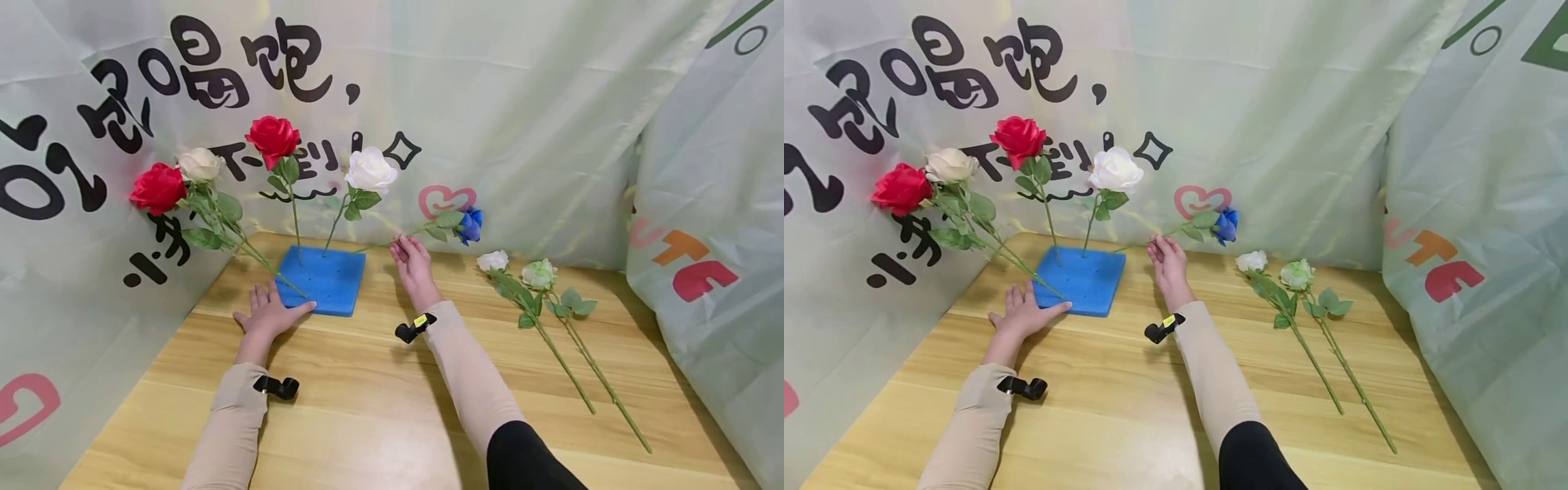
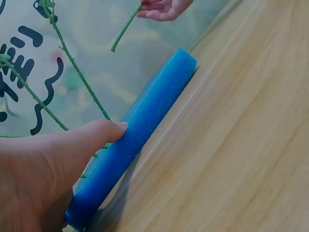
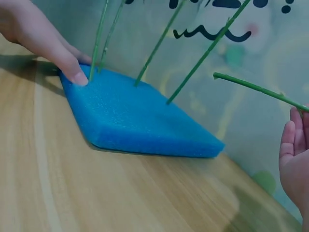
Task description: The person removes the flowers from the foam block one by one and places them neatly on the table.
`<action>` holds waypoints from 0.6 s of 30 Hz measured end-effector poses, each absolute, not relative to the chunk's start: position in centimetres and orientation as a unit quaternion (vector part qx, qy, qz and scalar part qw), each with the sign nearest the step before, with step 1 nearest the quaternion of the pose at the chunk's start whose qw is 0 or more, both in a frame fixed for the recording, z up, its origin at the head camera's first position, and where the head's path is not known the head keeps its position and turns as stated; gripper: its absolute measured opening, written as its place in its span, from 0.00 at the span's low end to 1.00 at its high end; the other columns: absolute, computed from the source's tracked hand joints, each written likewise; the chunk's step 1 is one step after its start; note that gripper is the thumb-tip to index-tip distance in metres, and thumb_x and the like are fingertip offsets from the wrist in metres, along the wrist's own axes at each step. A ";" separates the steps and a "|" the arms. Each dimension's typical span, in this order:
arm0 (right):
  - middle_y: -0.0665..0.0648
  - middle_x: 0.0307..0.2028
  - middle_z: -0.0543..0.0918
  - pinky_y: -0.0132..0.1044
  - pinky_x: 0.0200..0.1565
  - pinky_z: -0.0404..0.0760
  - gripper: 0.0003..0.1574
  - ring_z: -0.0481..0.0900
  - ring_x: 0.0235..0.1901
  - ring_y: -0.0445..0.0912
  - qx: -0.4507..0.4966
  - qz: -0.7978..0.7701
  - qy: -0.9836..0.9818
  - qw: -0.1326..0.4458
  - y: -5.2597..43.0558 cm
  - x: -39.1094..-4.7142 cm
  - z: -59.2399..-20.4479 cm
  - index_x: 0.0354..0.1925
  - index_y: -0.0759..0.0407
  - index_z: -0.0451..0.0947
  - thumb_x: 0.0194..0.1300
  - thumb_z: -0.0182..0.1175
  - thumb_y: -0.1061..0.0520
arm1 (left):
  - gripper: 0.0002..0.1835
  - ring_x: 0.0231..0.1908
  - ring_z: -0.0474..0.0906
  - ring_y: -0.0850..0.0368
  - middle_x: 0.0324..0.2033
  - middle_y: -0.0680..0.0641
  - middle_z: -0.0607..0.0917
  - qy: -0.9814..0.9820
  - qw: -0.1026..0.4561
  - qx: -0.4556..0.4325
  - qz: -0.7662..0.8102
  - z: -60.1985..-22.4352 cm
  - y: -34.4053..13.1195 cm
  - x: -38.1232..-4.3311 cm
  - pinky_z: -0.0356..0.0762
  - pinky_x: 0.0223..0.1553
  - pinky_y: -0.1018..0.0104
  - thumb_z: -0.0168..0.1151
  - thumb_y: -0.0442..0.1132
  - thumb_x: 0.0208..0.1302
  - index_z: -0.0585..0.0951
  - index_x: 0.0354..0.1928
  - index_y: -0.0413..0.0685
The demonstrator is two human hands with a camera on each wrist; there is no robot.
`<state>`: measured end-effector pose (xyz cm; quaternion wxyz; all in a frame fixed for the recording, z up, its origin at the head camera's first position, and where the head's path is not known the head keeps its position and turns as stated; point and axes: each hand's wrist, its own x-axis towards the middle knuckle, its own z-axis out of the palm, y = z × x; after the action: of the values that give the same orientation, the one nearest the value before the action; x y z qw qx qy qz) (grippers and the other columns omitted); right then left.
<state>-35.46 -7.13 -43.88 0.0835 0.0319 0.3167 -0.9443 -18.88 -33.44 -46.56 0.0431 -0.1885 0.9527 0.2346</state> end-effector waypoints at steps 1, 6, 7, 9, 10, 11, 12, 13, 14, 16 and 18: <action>0.53 0.29 0.87 0.31 0.37 0.83 0.15 0.84 0.27 0.42 0.036 -0.944 0.319 0.082 -7.1 -35.3 -43.9 0.25 0.55 0.71 0.67 0.57 0.68 | 0.70 0.74 0.21 0.32 0.74 0.30 0.27 0.953 0.045 -0.189 0.234 -46.5 -33.4 -18.9 0.23 0.59 0.18 0.48 0.83 0.50 0.30 0.76 0.42; 0.51 0.26 0.86 0.31 0.37 0.83 0.17 0.84 0.26 0.41 0.035 -0.942 0.326 0.069 -6.7 -34.4 -44.3 0.24 0.54 0.70 0.67 0.57 0.69 | 0.70 0.74 0.22 0.32 0.74 0.30 0.27 0.953 0.045 -0.189 0.233 -46.5 -33.4 -18.8 0.24 0.59 0.17 0.48 0.83 0.50 0.30 0.76 0.42; 0.51 0.26 0.86 0.31 0.37 0.83 0.17 0.84 0.26 0.41 0.032 -0.942 0.328 0.068 -6.6 -34.1 -44.4 0.24 0.54 0.70 0.66 0.57 0.69 | 0.70 0.74 0.22 0.32 0.74 0.30 0.27 0.953 0.044 -0.189 0.233 -46.6 -33.4 -18.9 0.24 0.59 0.17 0.48 0.83 0.50 0.30 0.76 0.42; 0.52 0.26 0.86 0.32 0.36 0.83 0.15 0.84 0.27 0.42 0.009 -0.946 0.317 0.072 -6.1 -33.7 -44.9 0.24 0.55 0.71 0.64 0.59 0.69 | 0.70 0.74 0.22 0.31 0.74 0.30 0.27 0.954 0.043 -0.187 0.232 -46.5 -33.4 -18.9 0.24 0.59 0.17 0.48 0.83 0.50 0.30 0.76 0.42; 0.52 0.27 0.86 0.32 0.37 0.82 0.15 0.84 0.27 0.42 0.003 -0.944 0.321 0.075 -5.8 -33.5 -45.0 0.24 0.55 0.71 0.64 0.60 0.69 | 0.70 0.74 0.22 0.31 0.74 0.29 0.28 0.954 0.043 -0.187 0.232 -46.5 -33.4 -18.9 0.24 0.59 0.17 0.48 0.83 0.50 0.30 0.76 0.42; 0.52 0.27 0.86 0.32 0.37 0.82 0.14 0.84 0.28 0.42 0.001 -0.942 0.325 0.078 -5.5 -33.2 -45.1 0.24 0.55 0.72 0.63 0.60 0.68 | 0.70 0.74 0.22 0.31 0.74 0.29 0.28 0.954 0.044 -0.187 0.231 -46.5 -33.4 -18.9 0.24 0.59 0.17 0.47 0.83 0.50 0.30 0.76 0.42; 0.52 0.28 0.86 0.31 0.38 0.82 0.14 0.83 0.28 0.41 0.001 -0.940 0.332 0.082 -5.2 -32.8 -45.1 0.25 0.55 0.72 0.63 0.61 0.68 | 0.70 0.74 0.22 0.31 0.74 0.30 0.27 0.954 0.044 -0.186 0.231 -46.5 -33.4 -18.8 0.24 0.59 0.17 0.47 0.83 0.50 0.30 0.76 0.42; 0.52 0.28 0.86 0.31 0.38 0.82 0.14 0.83 0.28 0.41 0.003 -0.938 0.336 0.089 -4.9 -32.6 -45.2 0.24 0.55 0.72 0.64 0.60 0.68 | 0.70 0.74 0.22 0.31 0.74 0.30 0.27 0.954 0.045 -0.186 0.232 -46.5 -33.4 -18.8 0.24 0.59 0.18 0.47 0.83 0.50 0.30 0.76 0.42; 0.52 0.28 0.86 0.31 0.38 0.82 0.14 0.83 0.29 0.42 0.006 -0.935 0.342 0.097 -4.5 -32.3 -45.2 0.24 0.55 0.72 0.64 0.60 0.68 | 0.70 0.74 0.22 0.31 0.74 0.30 0.27 0.953 0.046 -0.186 0.233 -46.5 -33.4 -18.8 0.24 0.60 0.18 0.47 0.83 0.50 0.30 0.76 0.42; 0.52 0.29 0.86 0.32 0.39 0.81 0.16 0.82 0.29 0.42 0.027 -0.923 0.367 0.114 -3.8 -31.7 -45.1 0.24 0.55 0.70 0.67 0.56 0.68 | 0.70 0.74 0.22 0.31 0.74 0.30 0.27 0.953 0.046 -0.186 0.235 -46.5 -33.4 -18.8 0.24 0.59 0.18 0.47 0.83 0.50 0.30 0.76 0.42; 0.52 0.30 0.86 0.32 0.41 0.81 0.17 0.82 0.29 0.42 0.036 -0.914 0.379 0.138 -3.0 -31.1 -45.0 0.24 0.54 0.70 0.69 0.54 0.68 | 0.70 0.74 0.22 0.31 0.74 0.30 0.27 0.952 0.046 -0.186 0.238 -46.5 -33.4 -18.8 0.24 0.59 0.18 0.48 0.83 0.51 0.30 0.76 0.42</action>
<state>-31.10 -2.96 -45.03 0.1384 0.0360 0.3788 -0.9144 -18.77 -33.39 -46.47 0.0457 -0.1855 0.9523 0.2380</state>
